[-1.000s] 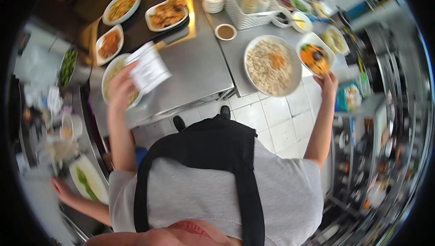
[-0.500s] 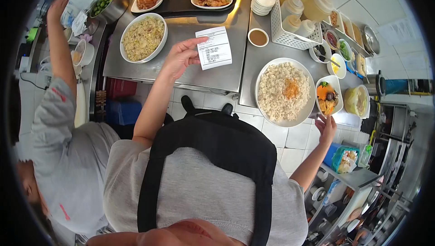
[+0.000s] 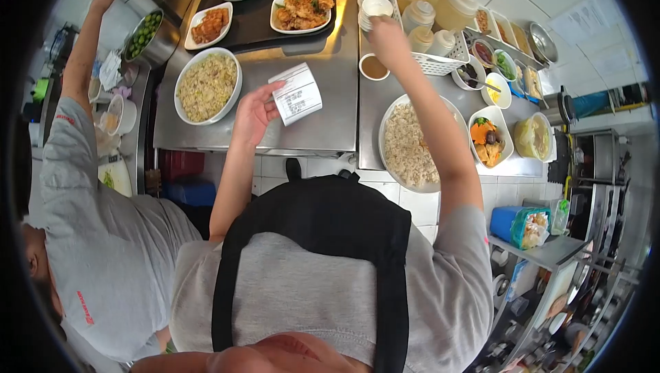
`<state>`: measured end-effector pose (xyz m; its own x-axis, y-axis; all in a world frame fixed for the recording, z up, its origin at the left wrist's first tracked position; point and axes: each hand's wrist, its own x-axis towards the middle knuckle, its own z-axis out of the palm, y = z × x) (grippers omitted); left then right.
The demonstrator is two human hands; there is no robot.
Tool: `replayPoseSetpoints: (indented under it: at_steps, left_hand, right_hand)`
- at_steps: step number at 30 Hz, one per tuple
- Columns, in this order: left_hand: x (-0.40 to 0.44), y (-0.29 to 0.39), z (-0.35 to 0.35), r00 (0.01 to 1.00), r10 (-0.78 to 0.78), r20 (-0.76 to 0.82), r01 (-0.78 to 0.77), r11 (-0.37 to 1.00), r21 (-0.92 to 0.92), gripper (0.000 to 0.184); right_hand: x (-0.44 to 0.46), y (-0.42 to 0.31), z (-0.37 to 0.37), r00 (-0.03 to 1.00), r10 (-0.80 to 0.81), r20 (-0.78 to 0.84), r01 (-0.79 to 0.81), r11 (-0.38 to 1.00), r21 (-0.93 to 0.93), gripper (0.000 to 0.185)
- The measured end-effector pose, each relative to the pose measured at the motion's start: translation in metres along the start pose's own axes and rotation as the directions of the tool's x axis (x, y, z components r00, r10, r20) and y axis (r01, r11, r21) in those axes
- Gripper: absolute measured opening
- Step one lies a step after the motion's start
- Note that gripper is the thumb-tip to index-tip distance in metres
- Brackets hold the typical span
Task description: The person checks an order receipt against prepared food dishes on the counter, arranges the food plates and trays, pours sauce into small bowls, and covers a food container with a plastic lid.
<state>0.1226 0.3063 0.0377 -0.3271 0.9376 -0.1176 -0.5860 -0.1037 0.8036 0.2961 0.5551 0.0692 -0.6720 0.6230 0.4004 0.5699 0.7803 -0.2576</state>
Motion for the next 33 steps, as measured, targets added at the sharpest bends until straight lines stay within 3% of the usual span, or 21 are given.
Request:
replayPoseSetpoints:
  at_steps: [2, 3, 5, 12, 13, 17, 19, 22, 27, 30, 32, 33]
  left_hand:
    - [-0.003, 0.0, -0.006, 1.0, 0.019, -0.015, -0.018, 0.999, 0.047, 0.035]
    - [-0.005, 0.002, -0.01, 0.999, -0.002, -0.038, 0.004, 0.998, 0.069, 0.035]
    - [-0.009, 0.006, -0.021, 0.997, -0.028, -0.07, 0.034, 0.996, 0.086, 0.033]
    - [-0.011, 0.006, -0.045, 0.989, 0.002, -0.151, 0.004, 0.999, 0.039, 0.03]
    - [-0.008, 0.007, -0.045, 0.989, -0.003, -0.147, 0.01, 0.999, 0.05, 0.029]
    - [0.001, 0.013, -0.038, 0.994, -0.017, -0.107, 0.028, 0.994, 0.103, 0.027]
    - [0.005, 0.013, -0.031, 0.994, -0.03, -0.104, 0.044, 0.989, 0.138, 0.024]
    - [0.007, 0.008, -0.031, 0.995, -0.026, -0.098, 0.049, 0.968, 0.247, 0.024]
    - [0.002, 0.008, -0.03, 0.992, -0.035, -0.117, 0.064, 0.965, 0.254, 0.027]
    - [-0.002, 0.01, -0.034, 0.992, -0.036, -0.119, 0.062, 0.973, 0.223, 0.029]
    - [-0.004, 0.012, -0.038, 0.993, -0.029, -0.117, 0.055, 0.972, 0.229, 0.029]
    - [-0.005, 0.014, -0.038, 0.992, -0.024, -0.122, 0.052, 0.972, 0.227, 0.029]
  right_hand:
    - [0.033, 0.012, 0.039, 0.993, -0.118, -0.029, 0.101, 0.933, -0.346, 0.016]
    - [0.04, 0.016, 0.042, 0.992, -0.116, -0.039, 0.096, 0.933, -0.346, 0.016]
    - [0.053, 0.022, 0.042, 0.984, -0.028, 0.174, 0.105, 0.885, -0.454, 0.012]
    - [0.075, 0.042, 0.032, 0.977, 0.069, 0.201, -0.01, 0.96, -0.278, 0.009]
    - [0.077, 0.046, 0.033, 0.972, 0.03, 0.233, 0.033, 0.965, -0.26, 0.01]
    - [0.071, 0.031, 0.032, 0.947, 0.102, 0.304, -0.004, 0.951, -0.309, 0.009]
    - [0.069, 0.034, 0.033, 0.949, -0.015, 0.315, 0.148, 0.904, -0.4, 0.011]
    - [0.07, 0.041, 0.032, 0.941, -0.043, 0.335, 0.175, 0.911, -0.375, 0.012]
    - [0.071, 0.051, 0.039, 0.911, -0.181, 0.37, 0.323, 0.871, -0.369, 0.009]
    - [0.073, 0.039, 0.034, 0.939, -0.19, 0.287, 0.289, 0.889, -0.356, 0.01]
    - [0.071, 0.022, 0.021, 0.983, -0.122, 0.136, 0.156, 0.948, -0.278, 0.011]
    - [0.068, 0.011, 0.017, 0.983, -0.155, 0.094, 0.173, 0.96, -0.222, 0.013]
